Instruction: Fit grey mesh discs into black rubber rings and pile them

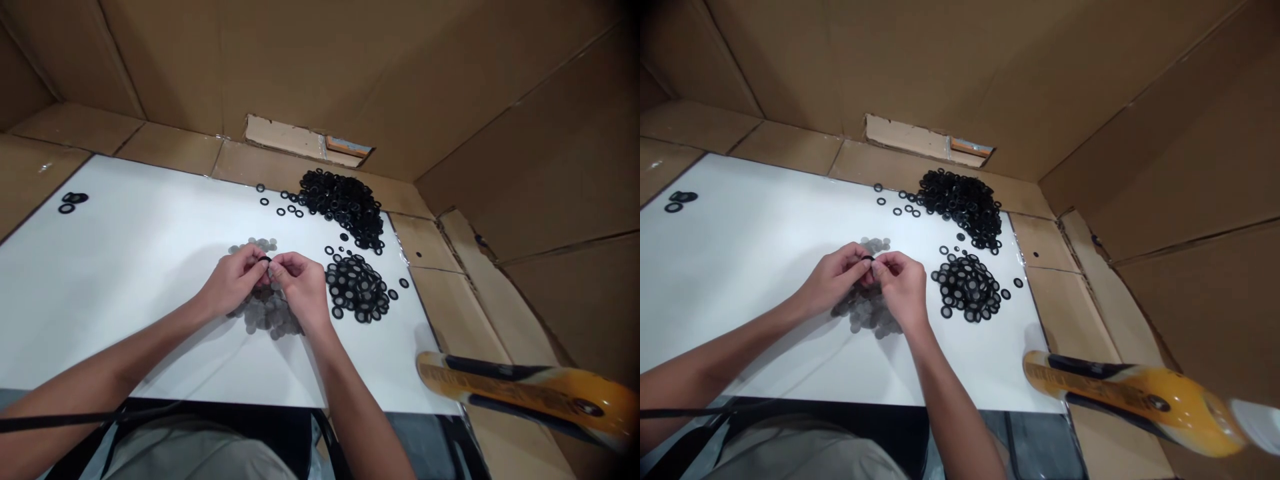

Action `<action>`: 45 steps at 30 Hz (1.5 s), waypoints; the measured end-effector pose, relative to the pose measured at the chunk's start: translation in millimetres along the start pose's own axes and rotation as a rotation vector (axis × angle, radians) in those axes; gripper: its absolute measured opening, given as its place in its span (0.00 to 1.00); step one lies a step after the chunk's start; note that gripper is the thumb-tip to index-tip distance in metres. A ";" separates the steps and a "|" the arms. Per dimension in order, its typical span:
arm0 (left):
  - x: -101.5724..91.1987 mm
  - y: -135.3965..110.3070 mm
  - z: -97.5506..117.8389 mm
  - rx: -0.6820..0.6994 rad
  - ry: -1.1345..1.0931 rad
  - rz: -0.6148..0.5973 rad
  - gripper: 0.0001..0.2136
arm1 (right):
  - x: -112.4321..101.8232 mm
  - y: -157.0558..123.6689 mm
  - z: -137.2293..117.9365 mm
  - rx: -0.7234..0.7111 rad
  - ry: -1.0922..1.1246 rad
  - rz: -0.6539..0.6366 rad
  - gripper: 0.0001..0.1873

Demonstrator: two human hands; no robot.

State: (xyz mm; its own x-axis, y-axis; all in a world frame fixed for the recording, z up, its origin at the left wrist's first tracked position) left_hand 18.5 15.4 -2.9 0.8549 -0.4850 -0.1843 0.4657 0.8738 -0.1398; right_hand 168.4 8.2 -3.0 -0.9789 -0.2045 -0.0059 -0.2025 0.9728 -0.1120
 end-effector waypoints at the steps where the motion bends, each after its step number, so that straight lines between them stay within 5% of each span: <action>1: -0.2 0.1 0.2 0.000 0.000 0.004 0.09 | -1.8 0.3 -0.8 -0.006 -0.003 -0.004 0.07; 14: -1.0 5.5 -1.5 0.057 -0.022 0.106 0.10 | -3.2 -1.3 -2.7 -0.102 -0.151 -0.019 0.07; 22: 1.5 3.6 -3.9 0.059 0.169 0.095 0.10 | 1.1 -3.6 4.9 -0.104 -0.339 0.086 0.07; 45: -1.4 8.7 -8.0 0.095 -0.264 0.102 0.14 | 1.9 1.5 -4.0 -0.002 0.148 -0.008 0.10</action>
State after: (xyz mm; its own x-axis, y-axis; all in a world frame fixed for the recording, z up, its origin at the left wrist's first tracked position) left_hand 19.6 23.5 -11.6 0.9226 -0.3796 0.0685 0.3827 0.9230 -0.0398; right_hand 166.1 9.7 0.9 -0.9708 -0.1940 0.1412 -0.2100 0.9716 -0.1091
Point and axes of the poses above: each hand's wrist, its own y-axis towards the middle knuckle, its own x-axis out of the palm, z = x × y, the point moved 2 cm from there along y, towards the middle knuckle, and after that the axes turned 12 degrees about -z, right-handed, at the moved point
